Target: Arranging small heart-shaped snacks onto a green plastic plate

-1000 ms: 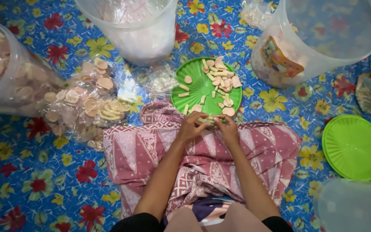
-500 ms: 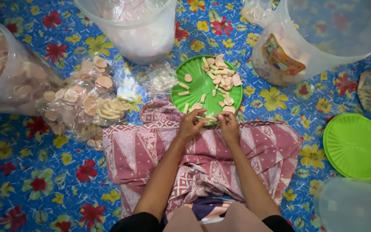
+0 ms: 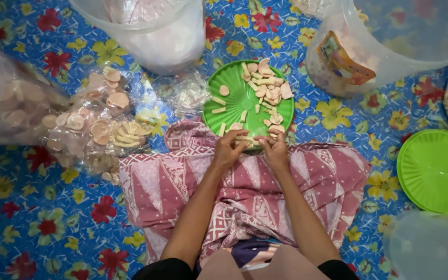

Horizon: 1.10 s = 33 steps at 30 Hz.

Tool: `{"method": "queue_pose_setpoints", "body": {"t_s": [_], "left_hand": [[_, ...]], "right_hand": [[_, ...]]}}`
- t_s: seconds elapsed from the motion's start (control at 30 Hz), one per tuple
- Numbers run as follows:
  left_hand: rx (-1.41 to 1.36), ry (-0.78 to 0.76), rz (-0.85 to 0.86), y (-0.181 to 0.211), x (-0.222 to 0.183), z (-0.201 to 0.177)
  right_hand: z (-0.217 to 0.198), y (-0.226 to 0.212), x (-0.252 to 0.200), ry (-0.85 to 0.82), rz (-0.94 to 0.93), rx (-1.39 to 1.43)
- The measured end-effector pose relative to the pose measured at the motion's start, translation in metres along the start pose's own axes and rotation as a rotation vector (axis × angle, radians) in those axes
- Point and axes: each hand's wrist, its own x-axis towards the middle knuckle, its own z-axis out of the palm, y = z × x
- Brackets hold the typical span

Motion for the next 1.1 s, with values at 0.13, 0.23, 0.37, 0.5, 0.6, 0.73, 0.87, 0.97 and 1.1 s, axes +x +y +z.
{"method": "queue_pose_setpoints", "body": {"t_s": [0.13, 0.23, 0.37, 0.5, 0.6, 0.73, 0.87, 0.97, 1.1], "left_hand": [[-0.008, 0.028, -0.022, -0.009, 0.002, 0.002], [-0.008, 0.075, -0.070, -0.010, 0.005, 0.002], [0.034, 0.270, -0.104, -0.009, 0.017, -0.006], [0.001, 0.393, -0.130, 0.011, 0.023, -0.010], [0.008, 0.420, -0.107, -0.014, 0.031, -0.013], [0.006, 0.400, -0.104, -0.004, 0.029, -0.013], [0.020, 0.372, -0.107, 0.004, 0.029, -0.010], [0.013, 0.329, -0.094, 0.008, 0.028, -0.009], [-0.031, 0.269, -0.084, -0.004, 0.025, -0.005]], "right_hand": [[0.015, -0.051, -0.011, -0.045, 0.060, 0.043], [0.019, -0.055, 0.001, -0.058, 0.138, 0.129], [0.011, -0.019, 0.039, -0.039, -0.018, -0.179], [0.014, 0.001, 0.071, -0.109, -0.286, -0.721], [0.014, 0.030, 0.086, -0.214, -0.313, -0.935], [0.026, 0.015, 0.081, -0.217, -0.328, -0.967], [0.020, 0.024, 0.077, -0.161, -0.350, -0.934], [0.025, -0.010, 0.055, -0.101, -0.220, -0.833], [0.000, -0.002, 0.036, 0.013, 0.012, -0.456]]}}
